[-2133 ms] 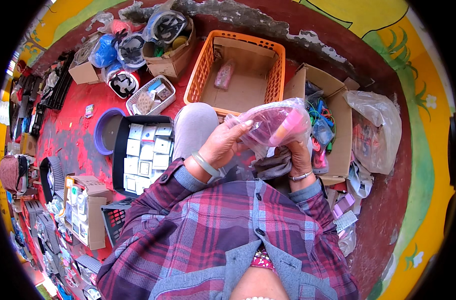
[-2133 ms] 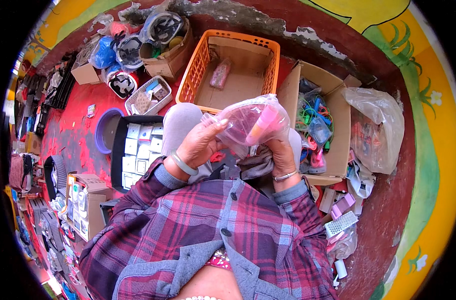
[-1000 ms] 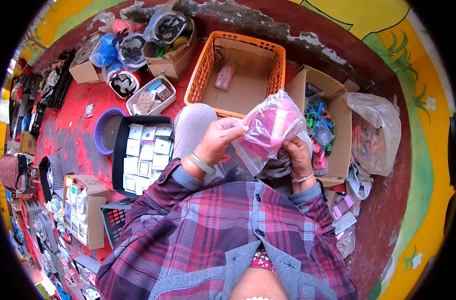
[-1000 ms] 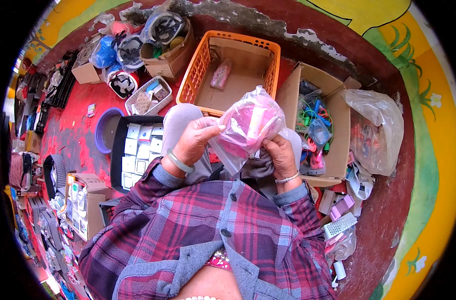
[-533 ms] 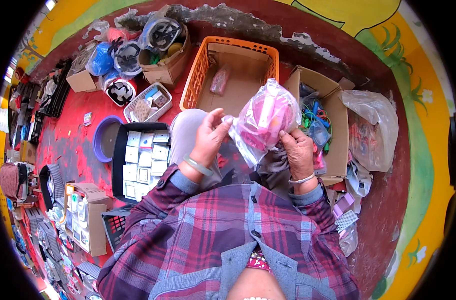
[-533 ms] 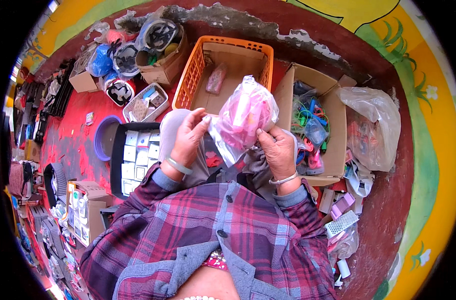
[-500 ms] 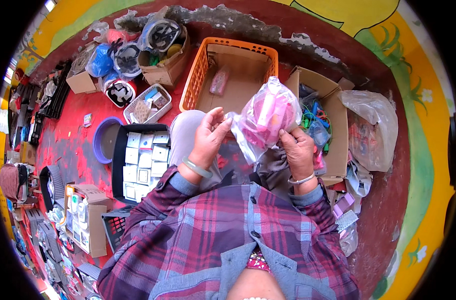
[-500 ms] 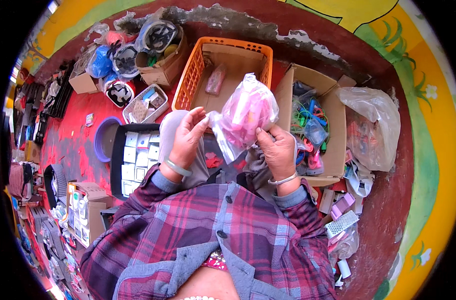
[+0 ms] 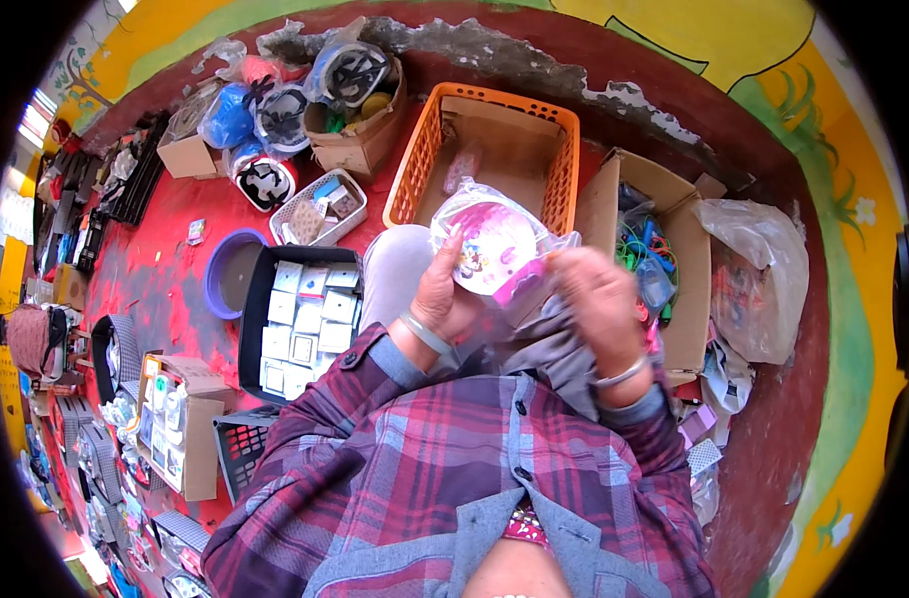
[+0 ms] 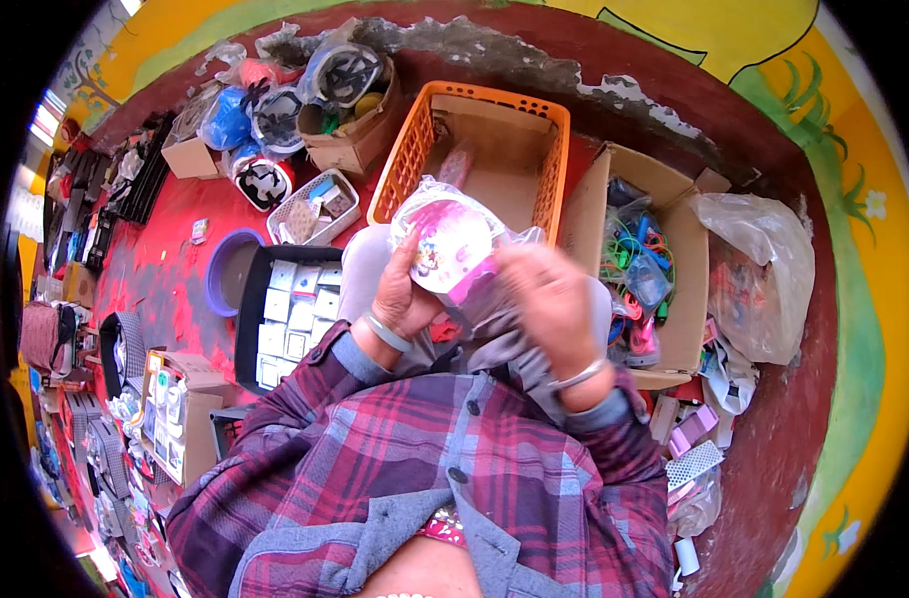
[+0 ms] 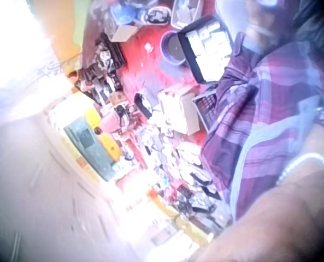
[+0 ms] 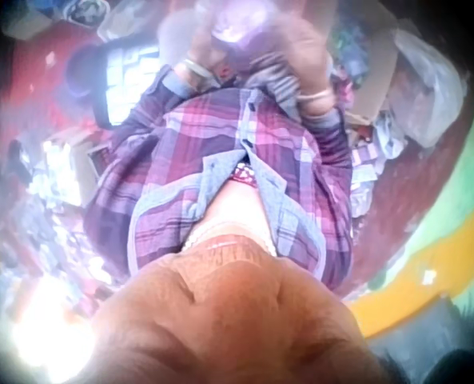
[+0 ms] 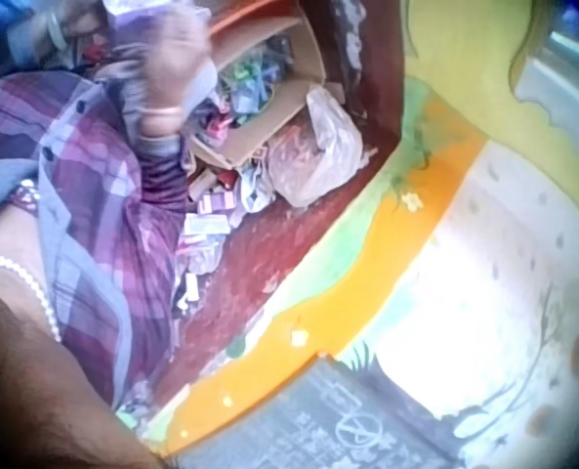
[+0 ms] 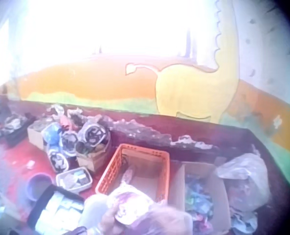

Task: The person picks up several packaged items from a crate, cleans them with a cloth, and places them into a cardboard box.

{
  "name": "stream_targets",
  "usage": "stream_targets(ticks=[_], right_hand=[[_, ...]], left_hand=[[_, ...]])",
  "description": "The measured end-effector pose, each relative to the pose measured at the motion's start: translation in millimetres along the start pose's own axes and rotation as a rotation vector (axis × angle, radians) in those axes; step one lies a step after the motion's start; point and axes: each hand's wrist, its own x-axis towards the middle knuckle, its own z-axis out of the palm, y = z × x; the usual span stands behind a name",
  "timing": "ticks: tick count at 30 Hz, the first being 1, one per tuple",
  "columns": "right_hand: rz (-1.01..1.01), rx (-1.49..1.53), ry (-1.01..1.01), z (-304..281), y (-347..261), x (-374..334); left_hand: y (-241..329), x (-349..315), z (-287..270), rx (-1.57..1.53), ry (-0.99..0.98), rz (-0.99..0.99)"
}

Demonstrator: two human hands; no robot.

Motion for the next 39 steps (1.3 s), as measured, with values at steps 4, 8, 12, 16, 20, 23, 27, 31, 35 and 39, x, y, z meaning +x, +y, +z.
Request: stream_targets(ticks=[4,8,12,16,20,23,27,31,35,39], right_hand=[[0.391,0.744,0.469,-76,1,23],[0.151,0.927,0.819,-112,-16,28],[0.581,1.035,0.627,-80,43,9],[0.358,1.266,0.196,-60,39,8],[0.197,1.182,0.144,-81,11,24],[0.119,0.987,0.223,-79,-21,25],[0.11,1.094,0.199,-99,6,19],[-0.129,1.2,0.302,-98,-7,9],[-0.01,0.688,0.426,-84,52,-15],[0.305,1.247,0.342,-79,66,-13]], left_hand=[[12,-4,-6,0.027,0.033,-0.042],[14,-3,-31,0.062,-0.066,-0.103],[15,-7,-7,0.058,-0.059,-0.114],[15,-3,-28,-0.01,-0.036,-0.141],[18,-11,-8,-0.025,0.002,-0.119],[19,-14,-3,-0.041,0.021,-0.122],[19,-11,-13,-0.06,0.034,-0.12],[20,-13,-10,-0.081,0.027,-0.12],[20,-14,-8,-0.08,0.008,-0.104],[20,-14,-6,-0.095,-0.002,-0.151]])
